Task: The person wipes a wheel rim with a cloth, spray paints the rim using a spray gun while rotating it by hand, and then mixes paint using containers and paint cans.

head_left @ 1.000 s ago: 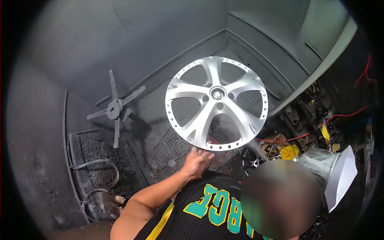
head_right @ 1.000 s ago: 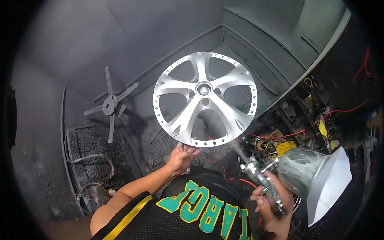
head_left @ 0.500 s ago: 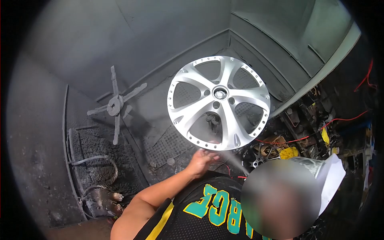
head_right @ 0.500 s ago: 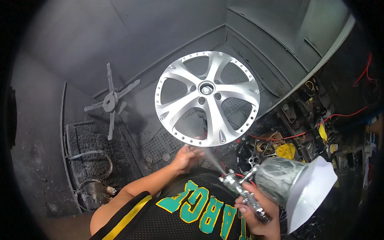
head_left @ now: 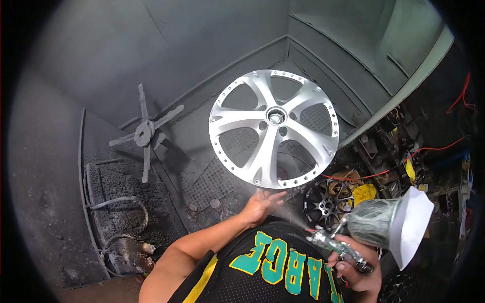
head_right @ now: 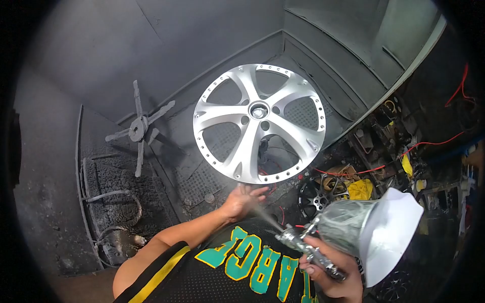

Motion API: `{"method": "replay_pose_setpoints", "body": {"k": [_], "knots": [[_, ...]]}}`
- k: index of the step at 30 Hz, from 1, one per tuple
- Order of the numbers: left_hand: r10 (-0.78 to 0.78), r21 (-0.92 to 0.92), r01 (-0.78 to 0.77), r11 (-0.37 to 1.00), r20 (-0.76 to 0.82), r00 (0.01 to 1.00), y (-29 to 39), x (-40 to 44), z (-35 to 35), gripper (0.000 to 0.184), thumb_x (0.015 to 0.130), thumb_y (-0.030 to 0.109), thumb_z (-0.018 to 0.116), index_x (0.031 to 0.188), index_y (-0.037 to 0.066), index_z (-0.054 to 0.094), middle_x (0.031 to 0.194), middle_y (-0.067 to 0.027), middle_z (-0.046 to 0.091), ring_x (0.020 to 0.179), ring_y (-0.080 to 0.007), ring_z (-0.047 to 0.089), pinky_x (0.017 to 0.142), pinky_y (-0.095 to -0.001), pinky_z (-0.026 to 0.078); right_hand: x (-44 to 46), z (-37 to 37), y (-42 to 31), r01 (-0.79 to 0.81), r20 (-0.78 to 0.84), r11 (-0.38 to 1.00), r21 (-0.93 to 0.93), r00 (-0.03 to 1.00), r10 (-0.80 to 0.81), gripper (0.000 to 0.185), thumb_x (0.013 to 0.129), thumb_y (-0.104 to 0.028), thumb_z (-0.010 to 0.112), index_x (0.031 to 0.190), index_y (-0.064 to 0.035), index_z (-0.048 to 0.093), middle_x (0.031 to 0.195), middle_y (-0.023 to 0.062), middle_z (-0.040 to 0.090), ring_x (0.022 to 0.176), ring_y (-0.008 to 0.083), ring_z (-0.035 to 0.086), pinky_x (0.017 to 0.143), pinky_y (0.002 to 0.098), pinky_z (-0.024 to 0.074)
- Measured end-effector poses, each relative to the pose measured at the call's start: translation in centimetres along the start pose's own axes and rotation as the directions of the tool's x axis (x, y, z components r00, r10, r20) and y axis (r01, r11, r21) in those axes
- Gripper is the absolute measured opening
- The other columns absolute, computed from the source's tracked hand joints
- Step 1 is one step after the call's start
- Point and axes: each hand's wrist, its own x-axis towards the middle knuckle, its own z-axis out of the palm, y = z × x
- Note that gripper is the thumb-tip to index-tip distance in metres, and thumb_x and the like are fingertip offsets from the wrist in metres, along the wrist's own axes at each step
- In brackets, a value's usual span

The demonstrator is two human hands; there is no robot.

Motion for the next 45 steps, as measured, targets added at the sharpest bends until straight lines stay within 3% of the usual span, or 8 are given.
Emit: {"method": "replay_pose_setpoints", "body": {"k": [7, 17, 26, 32, 37, 40, 42, 45], "knots": [[-0.122, 0.327, 0.029, 0.945, 0.268, 0.956, -0.9, 1.4, -1.7, 0.064, 0.093, -0.010, 0.049, 0.152, 0.007, 0.032, 0.149, -0.0179, 0.049, 0.126, -0.0233, 0.059, 0.102, -0.0355, 0.050, 1.1, 1.7, -0.1, 0.015, 0.023, 1.000, -0.027, 1.000, -0.015, 0.062, 0.082, -0.020, 0.073, 0.134, 0.0092, 0.056, 0.089, 0.0155, 0.069, 0.078, 0.0197, 0.068, 0.061, 0.0262, 0.0510], [0.199, -0.021, -0.208, 0.978, -0.212, 0.957, 4.2, 0.5, -3.3, 0.054, 0.087, -0.013, 0.052, 0.138, 0.005, 0.046, 0.134, -0.0102, 0.059, 0.117, -0.0232, 0.061, 0.092, -0.0393, 0.051, 1.2, -0.3, -0.3, 0.215, -0.344, 0.972, -0.090, 0.910, -0.233, 0.075, 0.085, -0.029, 0.075, 0.139, 0.0136, 0.045, 0.087, 0.0127, 0.066, 0.073, 0.0185, 0.068, 0.051, 0.0225, 0.0493], [-0.083, 0.169, 0.064, 0.984, 0.109, 0.991, 0.7, 1.4, 1.5, 0.065, 0.089, -0.005, 0.054, 0.150, 0.005, 0.033, 0.146, -0.0120, 0.050, 0.127, -0.0261, 0.056, 0.103, -0.0392, 0.049, 1.0, -1.8, -0.2, -0.027, 0.088, 0.999, -0.020, 0.996, 0.029, 0.062, 0.081, -0.020, 0.077, 0.131, 0.0111, 0.057, 0.086, 0.0146, 0.069, 0.079, 0.0199, 0.069, 0.060, 0.0260, 0.0514], [-0.317, 0.526, 0.008, 0.850, 0.501, 0.805, -1.5, 3.0, 2.6, 0.050, 0.100, 0.005, 0.053, 0.148, -0.001, 0.039, 0.147, -0.0153, 0.051, 0.133, -0.0217, 0.052, 0.110, -0.0365, 0.043, 2.2, -2.7, -0.1, 0.130, -0.082, 0.991, 0.032, 0.989, -0.127, 0.064, 0.083, -0.019, 0.074, 0.134, 0.0123, 0.051, 0.086, 0.0183, 0.069, 0.074, 0.0220, 0.068, 0.058, 0.0268, 0.0521], [-0.373, 0.611, 0.039, 0.790, 0.430, 0.822, -1.3, 3.3, 1.6, 0.048, 0.099, 0.006, 0.055, 0.145, 0.000, 0.044, 0.138, -0.0161, 0.058, 0.133, -0.0249, 0.053, 0.111, -0.0380, 0.042, 3.0, -5.6, -1.1, 0.191, -0.273, 0.981, -0.036, 0.942, -0.194, 0.078, 0.086, -0.029, 0.077, 0.141, 0.0124, 0.042, 0.091, 0.0123, 0.066, 0.074, 0.0182, 0.068, 0.051, 0.0230, 0.0501], [-0.365, 0.928, -0.161, 0.336, 0.286, 0.886, 0.5, 1.8, -0.9, 0.047, 0.095, 0.007, 0.056, 0.142, 0.007, 0.051, 0.135, -0.0173, 0.061, 0.127, -0.0301, 0.059, 0.107, -0.0404, 0.046, 3.4, -5.0, -1.5, 0.232, -0.334, 0.969, -0.087, 0.910, -0.248, 0.080, 0.084, -0.031, 0.078, 0.141, 0.0127, 0.043, 0.092, 0.0118, 0.066, 0.074, 0.0178, 0.068, 0.049, 0.0222, 0.0490], [-0.445, 0.900, -0.253, -0.354, 0.076, 0.892, -0.1, 1.5, -3.0, 0.048, 0.091, 0.009, 0.056, 0.139, 0.013, 0.057, 0.132, -0.0182, 0.063, 0.119, -0.0341, 0.063, 0.102, -0.0434, 0.049, 3.6, -4.8, -1.8, 0.218, -0.428, 0.969, -0.113, 0.870, -0.246, 0.083, 0.083, -0.032, 0.079, 0.141, 0.0130, 0.042, 0.089, 0.0121, 0.066, 0.071, 0.0186, 0.068, 0.049, 0.0222, 0.0486], [-0.545, 0.892, -0.131, -0.432, -0.143, 0.826, 0.1, 2.0, -3.4, 0.040, 0.093, 0.018, 0.054, 0.132, 0.015, 0.062, 0.128, -0.0159, 0.065, 0.120, -0.0352, 0.061, 0.098, -0.0478, 0.051, 3.5, -5.5, -1.5, 0.186, -0.293, 0.981, -0.046, 0.937, -0.191, 0.083, 0.082, -0.032, 0.081, 0.140, 0.0135, 0.043, 0.083, 0.0129, 0.066, 0.067, 0.0191, 0.067, 0.048, 0.0229, 0.0486]]}}
